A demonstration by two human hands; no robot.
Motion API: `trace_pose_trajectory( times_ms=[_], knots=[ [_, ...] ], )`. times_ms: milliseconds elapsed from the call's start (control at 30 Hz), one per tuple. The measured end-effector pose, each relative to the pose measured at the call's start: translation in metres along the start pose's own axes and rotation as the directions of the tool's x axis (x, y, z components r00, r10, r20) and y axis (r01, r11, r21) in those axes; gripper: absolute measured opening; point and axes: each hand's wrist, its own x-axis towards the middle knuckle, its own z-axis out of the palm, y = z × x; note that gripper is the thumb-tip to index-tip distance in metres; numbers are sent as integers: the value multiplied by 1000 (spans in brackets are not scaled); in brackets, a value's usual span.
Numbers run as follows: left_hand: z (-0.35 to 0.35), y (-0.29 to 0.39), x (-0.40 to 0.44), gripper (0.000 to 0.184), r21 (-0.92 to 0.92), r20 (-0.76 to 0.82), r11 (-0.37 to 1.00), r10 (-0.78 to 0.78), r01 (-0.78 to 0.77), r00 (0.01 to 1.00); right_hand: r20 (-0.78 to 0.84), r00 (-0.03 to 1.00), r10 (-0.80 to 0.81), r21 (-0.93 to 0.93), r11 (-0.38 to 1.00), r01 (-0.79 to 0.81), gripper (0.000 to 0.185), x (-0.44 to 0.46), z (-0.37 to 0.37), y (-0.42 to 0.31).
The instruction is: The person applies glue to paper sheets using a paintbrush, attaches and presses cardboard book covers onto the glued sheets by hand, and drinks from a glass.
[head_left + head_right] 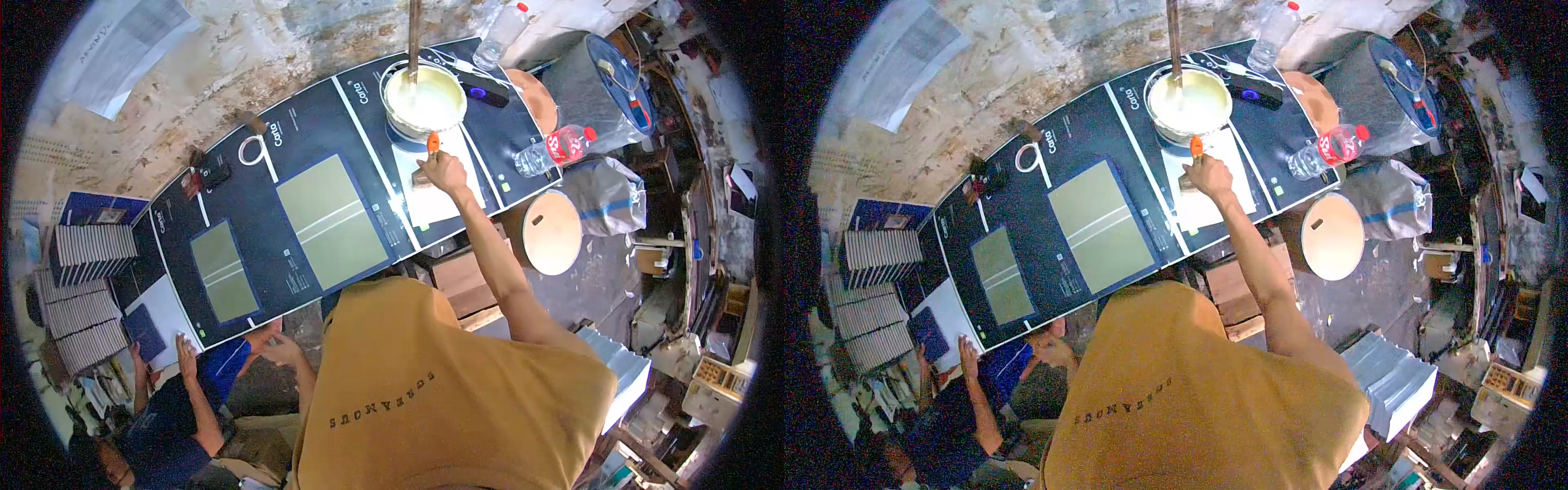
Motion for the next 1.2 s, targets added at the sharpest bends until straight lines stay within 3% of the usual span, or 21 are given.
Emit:
trace_pose_trajectory(
  times_ms=[67,100,133,167,200,233,267,300,333,400,433,500,567,667,733,767,800,867,933,1200],
  knots=[
    [-7,26,30,68,-133,-90,980,134,-145,987,24,1000,17,59,998,-18,54,-8,-5,-4],
    [-16,43,46,66,-189,-135,956,199,-223,971,-8,1000,26,77,997,-26,65,-11,-5,-1],
    [-33,62,52,61,-502,88,863,102,-45,991,-102,995,2,105,994,9,80,-6,10,20],
    [-50,80,62,57,-345,100,932,154,-111,983,-107,994,-37,19,999,39,92,-13,3,25],
    [-74,103,67,58,-422,42,894,186,-152,982,-191,978,-87,-29,996,83,87,-25,-3,29],
    [-40,100,63,61,-389,-106,886,228,-252,968,-433,872,-228,3,967,255,62,-35,0,36],
    [-79,129,69,61,-545,14,828,169,-134,986,-432,890,-147,64,979,193,50,-57,-12,17],
    [-78,144,68,58,-604,-24,783,170,-150,985,-427,902,-59,118,986,120,39,-76,-30,1],
    [-93,163,71,55,-623,33,768,213,-147,976,-406,905,-128,212,950,229,30,-88,-20,2],
    [-111,196,68,53,-737,-2,647,284,-193,959,-368,878,-307,315,847,428,19,-105,10,4],
    [-121,211,65,53,-738,-28,624,351,-256,936,-271,905,-329,398,818,416,19,-114,27,-2],
    [-133,235,57,58,-766,33,575,481,-287,876,-170,862,-477,392,770,503,21,-128,51,-22],
    [-127,247,45,62,-762,28,531,598,-370,801,-79,793,-604,318,738,595,32,-129,82,-35],
    [-129,266,26,72,-724,0,538,626,-431,780,-74,681,-728,120,672,731,42,-133,102,-66],
    [-136,272,19,78,-703,118,558,704,-442,701,-47,589,-807,19,589,808,48,-124,115,-95],
    [-130,271,16,80,-739,185,541,736,-401,652,-44,580,-814,19,580,815,58,-117,126,-105],
    [-124,269,8,82,-657,274,600,754,-456,596,-21,590,-807,-11,591,807,66,-111,132,-116],
    [-129,262,9,80,-677,270,541,813,-499,516,128,629,-767,-167,609,776,76,-100,138,-133],
    [-134,260,7,78,-652,276,571,791,-498,546,220,653,-724,-230,612,756,78,-94,146,-140],
    [-138,262,14,79,-651,351,606,775,-458,526,258,671,-695,-310,598,739,84,-91,165,-143]
  ],
)
